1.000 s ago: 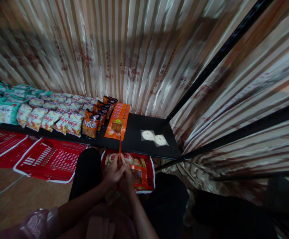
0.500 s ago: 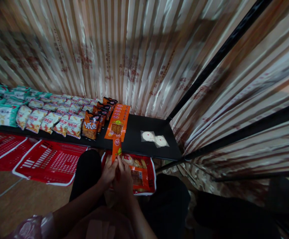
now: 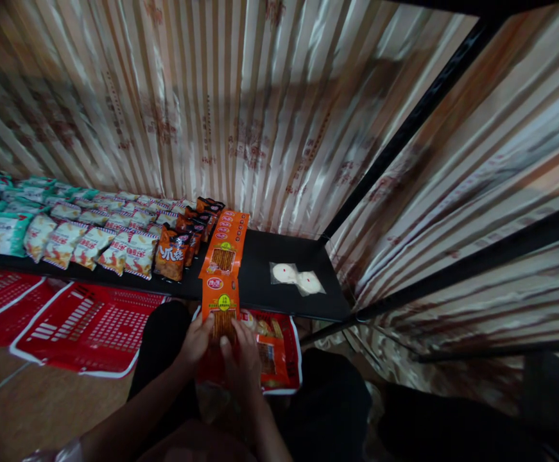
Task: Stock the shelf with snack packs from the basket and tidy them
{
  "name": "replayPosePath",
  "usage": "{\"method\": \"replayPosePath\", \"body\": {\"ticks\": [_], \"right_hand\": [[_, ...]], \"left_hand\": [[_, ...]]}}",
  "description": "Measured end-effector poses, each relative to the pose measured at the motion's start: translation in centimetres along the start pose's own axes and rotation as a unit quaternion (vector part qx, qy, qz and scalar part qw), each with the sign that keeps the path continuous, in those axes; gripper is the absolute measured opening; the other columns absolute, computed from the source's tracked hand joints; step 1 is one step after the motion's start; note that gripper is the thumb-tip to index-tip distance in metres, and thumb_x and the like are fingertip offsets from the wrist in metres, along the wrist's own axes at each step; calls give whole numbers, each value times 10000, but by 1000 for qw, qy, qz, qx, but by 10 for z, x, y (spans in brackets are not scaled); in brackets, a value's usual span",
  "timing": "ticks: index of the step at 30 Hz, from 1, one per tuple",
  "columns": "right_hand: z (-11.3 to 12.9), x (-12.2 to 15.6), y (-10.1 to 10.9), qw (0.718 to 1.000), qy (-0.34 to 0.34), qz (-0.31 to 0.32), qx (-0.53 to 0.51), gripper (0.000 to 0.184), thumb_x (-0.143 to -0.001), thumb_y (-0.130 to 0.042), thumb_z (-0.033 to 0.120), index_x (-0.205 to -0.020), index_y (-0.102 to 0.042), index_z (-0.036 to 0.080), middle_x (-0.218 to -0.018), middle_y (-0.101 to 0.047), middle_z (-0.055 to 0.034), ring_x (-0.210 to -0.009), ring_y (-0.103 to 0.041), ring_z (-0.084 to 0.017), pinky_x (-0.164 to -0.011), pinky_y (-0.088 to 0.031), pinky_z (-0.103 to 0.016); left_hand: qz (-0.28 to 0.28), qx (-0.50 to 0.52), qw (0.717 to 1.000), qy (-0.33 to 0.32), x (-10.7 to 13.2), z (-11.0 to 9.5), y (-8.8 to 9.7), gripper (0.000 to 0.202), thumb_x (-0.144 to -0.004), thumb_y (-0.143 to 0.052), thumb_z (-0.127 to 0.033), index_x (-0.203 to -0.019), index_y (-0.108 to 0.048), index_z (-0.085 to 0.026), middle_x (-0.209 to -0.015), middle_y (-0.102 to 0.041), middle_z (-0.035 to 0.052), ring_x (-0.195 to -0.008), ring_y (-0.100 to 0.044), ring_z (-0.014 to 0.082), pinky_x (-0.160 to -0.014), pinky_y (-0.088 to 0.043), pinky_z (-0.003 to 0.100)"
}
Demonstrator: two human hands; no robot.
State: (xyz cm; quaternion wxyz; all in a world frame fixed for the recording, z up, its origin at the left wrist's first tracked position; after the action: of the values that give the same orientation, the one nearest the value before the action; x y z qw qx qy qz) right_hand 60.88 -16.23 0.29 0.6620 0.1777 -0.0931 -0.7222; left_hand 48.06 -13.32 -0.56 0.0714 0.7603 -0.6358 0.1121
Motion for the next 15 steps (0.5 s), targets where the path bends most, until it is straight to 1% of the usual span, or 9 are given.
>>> {"method": "replayPosePath", "body": {"ticks": [2,4,6,8,11,12,13,15], "right_hand": [[-4,-5,4,999,-40,-35,-7,377,-755,-608,402,-1099,-655,253,-1229,-611,-77,-1198,-499,-271,-1065,-323,-473],[-11,-9,8,994,-80,-71,-13,407,-713,-644,414,-1084,-660,248,-1232,-606,-84,-1197,-499,-290,-1063,-326,-473],[-18,-12,10,987,-125,-93,-23,449,-666,-684,424,-1084,-654,262,-1222,-612,-79,-1173,-520,-301,-1035,-364,-461],[-23,-14,11,982,-163,-75,-56,437,-641,-707,426,-1047,-657,274,-1158,-649,-67,-1104,-573,-292,-976,-426,-435],[-26,-16,9,969,-191,-15,-155,349,-634,-719,418,-940,-654,262,-977,-711,-56,-932,-653,-270,-858,-503,-407],[-26,-16,7,962,-199,-3,-186,341,-623,-729,415,-911,-644,253,-926,-720,-56,-873,-667,-268,-819,-518,-408],[-26,-17,6,956,-207,-2,-208,349,-609,-741,413,-895,-631,245,-889,-725,-56,-825,-674,-267,-786,-528,-411],[-28,-18,3,950,-214,-19,-228,374,-586,-761,413,-877,-612,233,-853,-727,-59,-775,-674,-265,-745,-534,-409]], "left_hand": [[19,40,999,10,0,-1,0,533,-788,-467,-579,-1057,-604,-139,-1065,-675,120,-955,-645,240,-827,-517,345],[26,54,998,7,0,-3,0,516,-776,-489,-572,-1041,-612,-147,-1061,-680,113,-970,-642,247,-831,-520,358],[31,56,998,-3,0,-4,0,489,-776,-495,-567,-1018,-625,-162,-1038,-690,100,-999,-632,256,-838,-519,371],[43,61,997,-9,0,-5,0,481,-771,-501,-572,-995,-637,-169,-994,-702,93,-1008,-628,264,-842,-518,381],[63,83,995,-10,-3,-3,1,490,-745,-529,-590,-953,-651,-163,-909,-714,88,-979,-636,272,-851,-511,399],[68,90,994,-7,-4,-2,2,492,-736,-540,-593,-939,-653,-159,-889,-714,86,-967,-639,273,-857,-507,405],[69,93,993,-4,-6,-1,2,493,-726,-551,-594,-928,-654,-156,-876,-714,85,-959,-640,274,-863,-502,409],[65,84,994,-1,-10,0,4,502,-697,-578,-597,-920,-653,-154,-864,-712,85,-965,-636,276,-872,-495,406]]}}
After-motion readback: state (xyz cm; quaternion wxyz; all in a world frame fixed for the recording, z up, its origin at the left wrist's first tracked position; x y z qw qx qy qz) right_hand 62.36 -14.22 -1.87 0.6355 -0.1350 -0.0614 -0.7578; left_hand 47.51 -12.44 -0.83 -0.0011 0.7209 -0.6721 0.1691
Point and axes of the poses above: each hand's wrist, its own x-axis away from the middle knuckle, its own y-axis out of the back of the hand, z = x × y, the point moved 1 cm from there along -x, towards the middle knuckle
